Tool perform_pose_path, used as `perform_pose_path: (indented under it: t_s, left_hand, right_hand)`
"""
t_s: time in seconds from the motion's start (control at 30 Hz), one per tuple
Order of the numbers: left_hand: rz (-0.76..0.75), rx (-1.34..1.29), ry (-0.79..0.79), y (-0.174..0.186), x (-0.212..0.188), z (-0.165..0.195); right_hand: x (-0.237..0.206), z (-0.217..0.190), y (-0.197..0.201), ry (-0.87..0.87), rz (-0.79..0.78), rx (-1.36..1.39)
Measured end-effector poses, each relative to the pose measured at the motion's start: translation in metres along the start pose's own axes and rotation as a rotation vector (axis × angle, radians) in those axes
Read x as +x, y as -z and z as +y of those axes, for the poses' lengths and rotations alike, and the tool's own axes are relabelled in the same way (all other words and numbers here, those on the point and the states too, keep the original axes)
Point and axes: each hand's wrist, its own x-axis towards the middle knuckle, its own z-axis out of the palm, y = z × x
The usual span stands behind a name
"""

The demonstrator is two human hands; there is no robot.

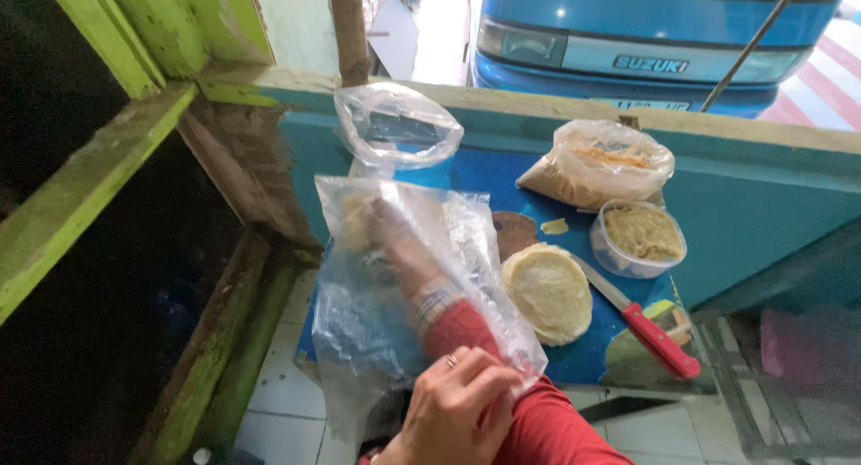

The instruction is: The person peels thin layers off a round cake by hand, tearing the skin away in sheets. They cut the cake with a knife and stack the peeled sheets on the table next to a plastic bag and a container of filling.

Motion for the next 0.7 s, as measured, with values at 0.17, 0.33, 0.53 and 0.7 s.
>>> perform_pose_path:
  t_s: [0.17, 0.33, 0.53, 0.7]
  left_hand:
    - [0.002, -0.063, -0.010, 0.029, 0.025, -0.005]
    - [-0.024, 0.358, -0.127, -0.018, 0.063, -0.062]
    - [-0.479, 0.577, 0.354, -0.032, -0.007, -0.128]
    - [-0.291, 0.755, 0.500, -0.007, -0.027, -0.178]
  right_hand:
    - [-0.028, -0.004, -0.015, 0.090, -0.005, -0.230]
    - [-0.114, -0.010, -0.013, 0.208, -0.038, -0.339]
    - [-0.209, 0.006, 0.074, 0.541, -0.237, 0.053]
    - [-0.195, 0.049, 0.159, 0.024, 0.277, -0.060]
